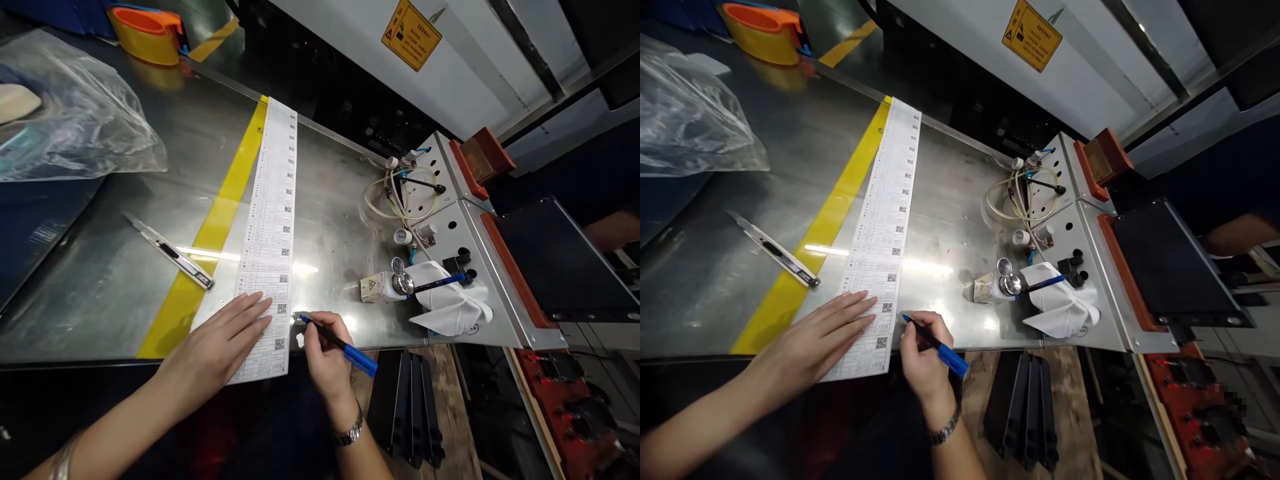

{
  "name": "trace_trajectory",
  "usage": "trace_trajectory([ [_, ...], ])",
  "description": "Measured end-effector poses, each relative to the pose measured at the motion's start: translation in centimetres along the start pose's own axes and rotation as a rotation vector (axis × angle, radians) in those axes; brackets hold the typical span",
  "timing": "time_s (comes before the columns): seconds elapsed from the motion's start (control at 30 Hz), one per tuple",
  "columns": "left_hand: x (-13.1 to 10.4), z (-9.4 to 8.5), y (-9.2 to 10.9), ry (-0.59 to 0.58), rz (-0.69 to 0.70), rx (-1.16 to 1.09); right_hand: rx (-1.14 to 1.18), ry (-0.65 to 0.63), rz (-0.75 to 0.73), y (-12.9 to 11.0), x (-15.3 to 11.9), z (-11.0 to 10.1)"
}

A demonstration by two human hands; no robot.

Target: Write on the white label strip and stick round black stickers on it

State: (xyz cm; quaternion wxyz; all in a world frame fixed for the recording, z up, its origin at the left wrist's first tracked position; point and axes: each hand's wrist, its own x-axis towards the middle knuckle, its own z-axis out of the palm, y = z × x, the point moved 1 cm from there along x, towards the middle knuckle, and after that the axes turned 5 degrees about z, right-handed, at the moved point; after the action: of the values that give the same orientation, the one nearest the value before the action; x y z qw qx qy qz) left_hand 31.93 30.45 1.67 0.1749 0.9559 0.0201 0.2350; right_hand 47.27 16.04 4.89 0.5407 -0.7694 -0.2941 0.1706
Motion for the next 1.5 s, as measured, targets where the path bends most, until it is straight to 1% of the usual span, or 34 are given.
trace_trajectory([
  [0.13, -0.4, 0.0, 0.2, -0.021, -0.018, 0.006, -0.043, -0.014, -0.055, -0.3, 0.1, 0.6],
  [0.33, -0.4, -0.1, 0.1, -0.012, 0.014, 0.034, -0.131, -0.032, -0.158, -0.4, 0.3, 1.0],
  [0.6, -0.4, 0.0, 0.1, -0.001, 0.003, 0.034, -0.185, -0.030, -0.191, -0.6, 0.4, 1.2],
  [0.87, -0.4, 0.1, 0.1, 0.007, 0.008, 0.037, -0.185, -0.026, -0.218, -0.1, 0.3, 1.4],
  [1.1, -0.5, 0.0, 0.1, 0.008, 0.015, 0.024, -0.200, -0.041, -0.235, -0.4, 0.4, 1.2],
  [1.27, -0.4, 0.1, 0.1, 0.006, 0.007, 0.015, -0.159, -0.042, -0.196, -0.2, 0.3, 1.2],
  [1.33, -0.4, 0.1, 0.1, 0.010, -0.003, -0.002, -0.110, -0.030, -0.139, -0.1, 0.3, 1.1],
  [1.43, -0.8, 0.1, 0.1, 0.038, -0.020, -0.060, -0.037, 0.021, -0.027, 0.0, 0.3, 0.8],
  [1.5, -1.1, -0.1, 0.2, 0.053, -0.008, -0.110, -0.017, 0.044, 0.010, -0.1, 0.4, 0.6],
])
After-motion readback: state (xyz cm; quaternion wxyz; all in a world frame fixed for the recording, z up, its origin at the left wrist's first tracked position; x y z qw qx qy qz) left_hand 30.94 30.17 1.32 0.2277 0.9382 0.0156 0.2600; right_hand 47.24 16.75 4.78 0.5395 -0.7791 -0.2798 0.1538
